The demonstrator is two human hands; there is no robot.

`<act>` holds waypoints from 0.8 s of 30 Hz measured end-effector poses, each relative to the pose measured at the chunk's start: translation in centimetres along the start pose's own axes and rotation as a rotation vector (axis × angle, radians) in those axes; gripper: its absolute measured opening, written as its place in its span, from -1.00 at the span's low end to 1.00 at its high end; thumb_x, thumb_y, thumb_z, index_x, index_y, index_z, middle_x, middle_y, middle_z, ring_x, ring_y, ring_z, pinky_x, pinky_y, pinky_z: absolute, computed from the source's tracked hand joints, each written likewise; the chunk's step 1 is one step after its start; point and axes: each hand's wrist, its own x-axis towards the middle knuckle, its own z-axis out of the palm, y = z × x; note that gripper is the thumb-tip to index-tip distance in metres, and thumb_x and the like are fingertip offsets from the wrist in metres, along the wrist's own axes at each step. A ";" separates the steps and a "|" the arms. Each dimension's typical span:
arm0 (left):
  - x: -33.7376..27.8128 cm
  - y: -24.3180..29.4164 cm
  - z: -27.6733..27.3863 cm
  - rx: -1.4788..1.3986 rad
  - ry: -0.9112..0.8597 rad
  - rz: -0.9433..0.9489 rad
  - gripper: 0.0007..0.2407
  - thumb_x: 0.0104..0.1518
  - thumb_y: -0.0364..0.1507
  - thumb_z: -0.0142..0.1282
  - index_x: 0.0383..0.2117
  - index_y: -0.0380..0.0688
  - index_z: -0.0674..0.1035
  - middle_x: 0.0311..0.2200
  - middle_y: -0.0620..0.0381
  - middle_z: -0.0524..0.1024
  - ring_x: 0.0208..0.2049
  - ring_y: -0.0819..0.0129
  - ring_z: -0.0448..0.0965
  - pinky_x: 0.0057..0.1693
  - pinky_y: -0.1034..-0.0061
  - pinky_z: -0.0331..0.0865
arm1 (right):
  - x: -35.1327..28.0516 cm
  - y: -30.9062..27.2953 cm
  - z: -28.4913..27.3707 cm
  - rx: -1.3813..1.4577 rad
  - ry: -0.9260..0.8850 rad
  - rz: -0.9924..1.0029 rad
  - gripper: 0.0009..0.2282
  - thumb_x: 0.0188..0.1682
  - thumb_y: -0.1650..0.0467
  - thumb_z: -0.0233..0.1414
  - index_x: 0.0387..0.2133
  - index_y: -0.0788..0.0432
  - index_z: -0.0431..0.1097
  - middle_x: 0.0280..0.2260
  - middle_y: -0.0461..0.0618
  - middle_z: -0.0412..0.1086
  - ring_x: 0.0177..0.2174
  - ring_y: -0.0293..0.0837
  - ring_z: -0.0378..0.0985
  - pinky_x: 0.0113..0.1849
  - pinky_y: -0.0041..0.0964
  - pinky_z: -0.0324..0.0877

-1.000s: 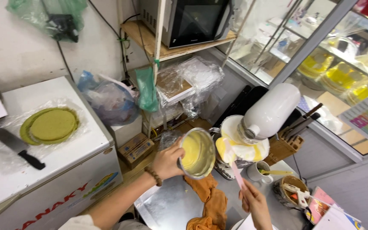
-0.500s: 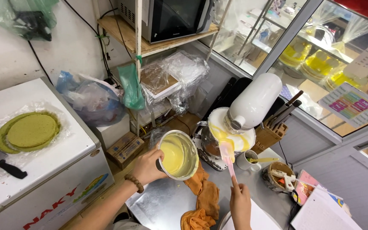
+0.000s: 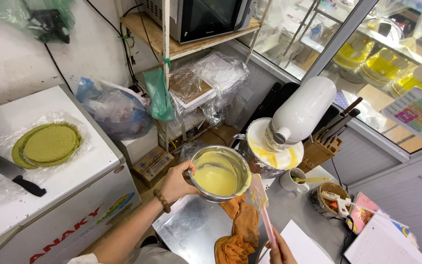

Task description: Preparing cake batter by mixing ingredients in a bowl and pouring the mixture into a stand mixer.

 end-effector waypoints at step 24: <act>0.2 -3.7 -0.6 -0.347 0.121 -0.024 -0.57 -0.31 -0.56 0.54 -0.46 -0.05 0.38 -0.38 0.29 0.55 -0.31 0.58 0.60 -0.20 0.65 0.54 | 4.0 -7.6 3.6 -0.564 0.498 -0.450 -0.56 -0.04 0.46 0.07 0.17 0.10 0.36 -0.37 0.21 0.40 -0.39 0.03 0.48 -0.31 -0.13 0.44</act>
